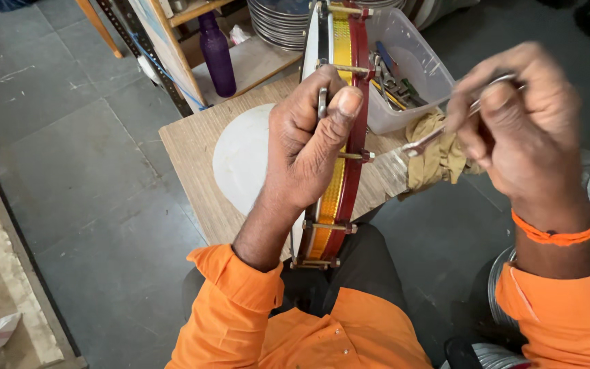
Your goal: The person uses a wrench to tighten the tension rods on a small drum. They systematically rotate the drum and adjust each rod to secure the drumhead.
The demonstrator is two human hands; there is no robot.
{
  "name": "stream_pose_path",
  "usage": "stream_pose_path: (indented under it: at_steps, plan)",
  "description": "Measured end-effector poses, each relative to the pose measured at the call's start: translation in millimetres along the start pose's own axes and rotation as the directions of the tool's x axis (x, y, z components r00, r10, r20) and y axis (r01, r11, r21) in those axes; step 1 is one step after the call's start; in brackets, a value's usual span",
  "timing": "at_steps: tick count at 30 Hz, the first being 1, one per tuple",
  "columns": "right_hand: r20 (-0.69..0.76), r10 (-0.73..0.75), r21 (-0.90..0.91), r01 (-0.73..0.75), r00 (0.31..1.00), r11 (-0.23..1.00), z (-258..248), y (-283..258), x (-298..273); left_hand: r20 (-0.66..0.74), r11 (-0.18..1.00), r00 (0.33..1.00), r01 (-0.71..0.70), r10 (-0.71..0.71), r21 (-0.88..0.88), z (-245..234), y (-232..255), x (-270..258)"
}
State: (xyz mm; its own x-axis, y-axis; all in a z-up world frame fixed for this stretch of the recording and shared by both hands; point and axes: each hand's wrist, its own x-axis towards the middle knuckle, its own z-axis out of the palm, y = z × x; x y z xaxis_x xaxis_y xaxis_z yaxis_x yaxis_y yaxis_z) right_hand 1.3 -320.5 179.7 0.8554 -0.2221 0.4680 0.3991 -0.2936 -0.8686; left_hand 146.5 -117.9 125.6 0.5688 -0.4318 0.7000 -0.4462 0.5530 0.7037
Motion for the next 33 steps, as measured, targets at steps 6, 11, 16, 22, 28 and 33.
stream_pose_path:
  at_steps: [6,11,16,22,28,33]
  plan:
    - [-0.028,-0.116,0.160,0.119,0.993,0.980,5.3,-4.7,-27.4,0.000,1.000,1.000,-0.014,0.014,-0.006,4.7,0.5,-2.2]
    - [0.106,-0.328,-0.039,0.333,0.939,0.942,15.8,-3.8,-49.4,0.038,1.000,0.999,0.003,-0.002,-0.024,5.3,4.4,-1.9]
    - [0.122,-0.211,-0.234,0.235,0.970,0.943,24.8,-10.9,-47.3,0.058,0.999,0.998,-0.005,0.007,-0.044,7.8,8.6,0.2]
    - [0.188,-0.330,-0.198,0.365,0.925,0.910,37.6,-5.9,-43.4,0.062,1.000,0.998,0.000,0.000,-0.006,10.7,13.8,2.8]
    - [0.550,-0.524,-0.456,0.760,0.650,0.463,60.1,-1.9,-50.2,0.052,0.999,0.999,-0.002,0.005,-0.043,9.0,13.9,2.3]
    - [0.623,-0.538,-0.492,0.819,0.567,0.294,79.8,5.2,-47.4,0.030,0.990,0.998,-0.051,0.055,-0.128,7.0,7.7,3.1]
